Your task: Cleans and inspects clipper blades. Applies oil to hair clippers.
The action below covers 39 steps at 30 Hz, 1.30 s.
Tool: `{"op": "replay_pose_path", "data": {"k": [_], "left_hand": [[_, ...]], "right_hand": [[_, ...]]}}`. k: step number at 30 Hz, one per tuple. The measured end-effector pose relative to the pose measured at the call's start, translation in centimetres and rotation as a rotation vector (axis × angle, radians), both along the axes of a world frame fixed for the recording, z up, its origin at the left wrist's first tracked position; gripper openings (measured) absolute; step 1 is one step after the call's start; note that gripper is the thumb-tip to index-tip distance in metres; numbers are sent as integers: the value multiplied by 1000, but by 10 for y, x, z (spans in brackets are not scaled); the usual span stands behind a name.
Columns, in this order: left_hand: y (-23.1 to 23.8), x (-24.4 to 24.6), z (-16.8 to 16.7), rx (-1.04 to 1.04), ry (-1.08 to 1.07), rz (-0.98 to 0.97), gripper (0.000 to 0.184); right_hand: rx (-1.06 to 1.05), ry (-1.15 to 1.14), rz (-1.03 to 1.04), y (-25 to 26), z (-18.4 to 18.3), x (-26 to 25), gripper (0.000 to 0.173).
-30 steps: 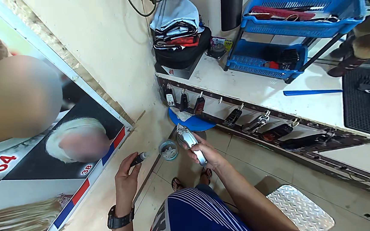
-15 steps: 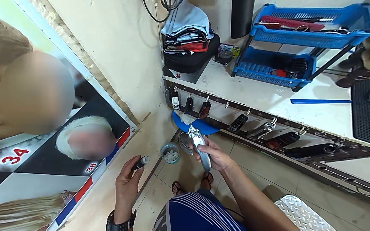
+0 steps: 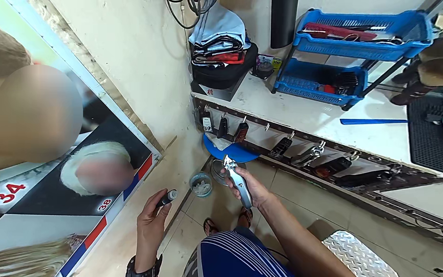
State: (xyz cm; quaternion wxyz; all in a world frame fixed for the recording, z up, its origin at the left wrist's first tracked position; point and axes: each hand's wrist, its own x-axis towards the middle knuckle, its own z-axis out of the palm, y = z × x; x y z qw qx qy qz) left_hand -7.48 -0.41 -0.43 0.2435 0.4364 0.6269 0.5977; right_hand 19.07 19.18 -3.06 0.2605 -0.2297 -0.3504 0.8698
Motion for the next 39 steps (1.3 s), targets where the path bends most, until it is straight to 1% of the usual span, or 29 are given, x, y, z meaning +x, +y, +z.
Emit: {"op": "replay_pose_path", "data": {"k": [2, 5, 8, 12, 15, 18, 22, 28, 32, 36, 39], "left_hand": [[-1, 0, -1, 3, -3, -5, 38], [-2, 0, -2, 3, 0, -2, 38], [-3, 0, -1, 0, 3, 3, 38], [-5, 1, 1, 10, 2, 3, 38], [-6, 1, 1, 8, 6, 5, 38], [-7, 2, 1, 6, 16, 9, 39], [-9, 2, 1, -1, 13, 20, 39], [-9, 2, 1, 13, 12, 15, 40], [-9, 3, 1, 15, -5, 9, 40], [-8, 3, 1, 27, -11, 1, 40], [-7, 2, 2, 20, -15, -3, 40]], "right_hand": [[0, 1, 2, -1, -1, 0, 61], [10, -8, -12, -4, 2, 1, 50], [47, -69, -39, -6, 6, -1, 48], [232, -359, 0, -8, 15, -6, 53], [342, -570, 34, -10, 14, -10, 49], [488, -759, 87, -10, 8, -12, 49], [592, -847, 147, -11, 3, -11, 51], [589, -833, 141, -12, 1, -10, 50], [506, -760, 132, -10, 2, -9, 46], [262, -542, 97, -11, 7, -3, 40], [133, -302, 25, -9, 12, 3, 40]]}}
